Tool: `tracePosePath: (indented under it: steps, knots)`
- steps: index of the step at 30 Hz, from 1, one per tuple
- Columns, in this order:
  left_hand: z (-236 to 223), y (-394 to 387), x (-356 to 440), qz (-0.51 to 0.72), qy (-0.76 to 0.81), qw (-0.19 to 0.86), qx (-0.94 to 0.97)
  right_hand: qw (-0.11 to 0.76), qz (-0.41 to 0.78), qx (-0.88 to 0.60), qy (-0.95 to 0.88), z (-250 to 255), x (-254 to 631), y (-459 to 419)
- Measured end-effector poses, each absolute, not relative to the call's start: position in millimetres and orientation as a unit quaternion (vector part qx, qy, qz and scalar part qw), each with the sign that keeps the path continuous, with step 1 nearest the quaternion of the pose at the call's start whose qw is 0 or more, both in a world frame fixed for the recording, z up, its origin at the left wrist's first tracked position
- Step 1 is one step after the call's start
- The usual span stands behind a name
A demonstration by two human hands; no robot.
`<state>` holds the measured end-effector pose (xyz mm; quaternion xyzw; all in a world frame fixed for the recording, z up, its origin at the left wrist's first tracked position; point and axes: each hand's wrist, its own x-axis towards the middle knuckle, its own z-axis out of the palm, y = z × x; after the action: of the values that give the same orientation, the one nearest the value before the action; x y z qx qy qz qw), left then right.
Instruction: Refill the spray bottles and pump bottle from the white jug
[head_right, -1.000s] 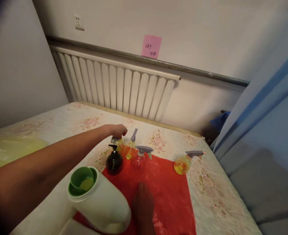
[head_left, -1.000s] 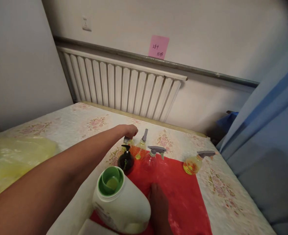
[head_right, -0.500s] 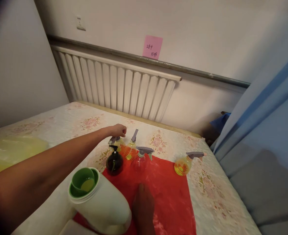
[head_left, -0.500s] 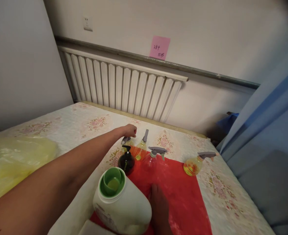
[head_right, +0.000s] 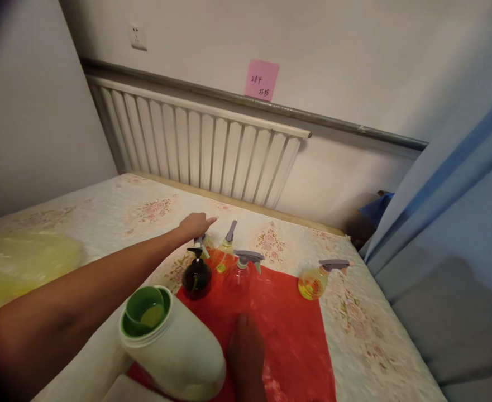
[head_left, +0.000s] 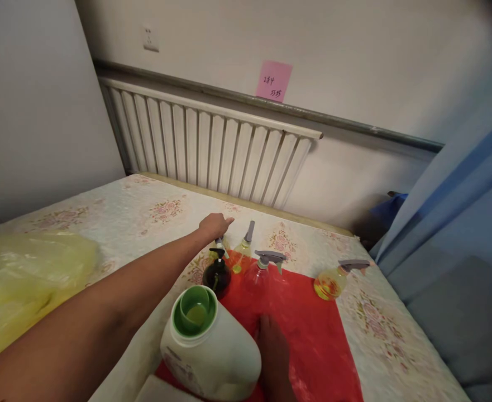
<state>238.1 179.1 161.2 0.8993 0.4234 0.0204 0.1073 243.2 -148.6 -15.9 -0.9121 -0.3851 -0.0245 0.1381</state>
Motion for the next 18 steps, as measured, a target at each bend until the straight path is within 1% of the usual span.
tracePosePath:
  steps: [5,9,13,18]
  knots:
    - [169.1,183.3,242.7,-0.008,0.424,0.129,0.896,0.148,-0.022,-0.912,-0.381,-11.6,242.4,-148.4]
    - [179.2,183.8,236.7,-0.032,0.423,0.184,0.887,0.151,-0.018,-0.913,-0.378,-10.4,242.0,-148.8]
    - [183.1,177.3,222.2,-0.028,0.405,0.236,0.883,0.141,-0.028,-0.911,-0.387,-13.8,241.9,-149.8]
    - [182.2,174.8,211.4,-0.024,0.355,0.238,0.904,0.133,-0.028,-0.910,-0.392,-13.4,241.5,-149.2]
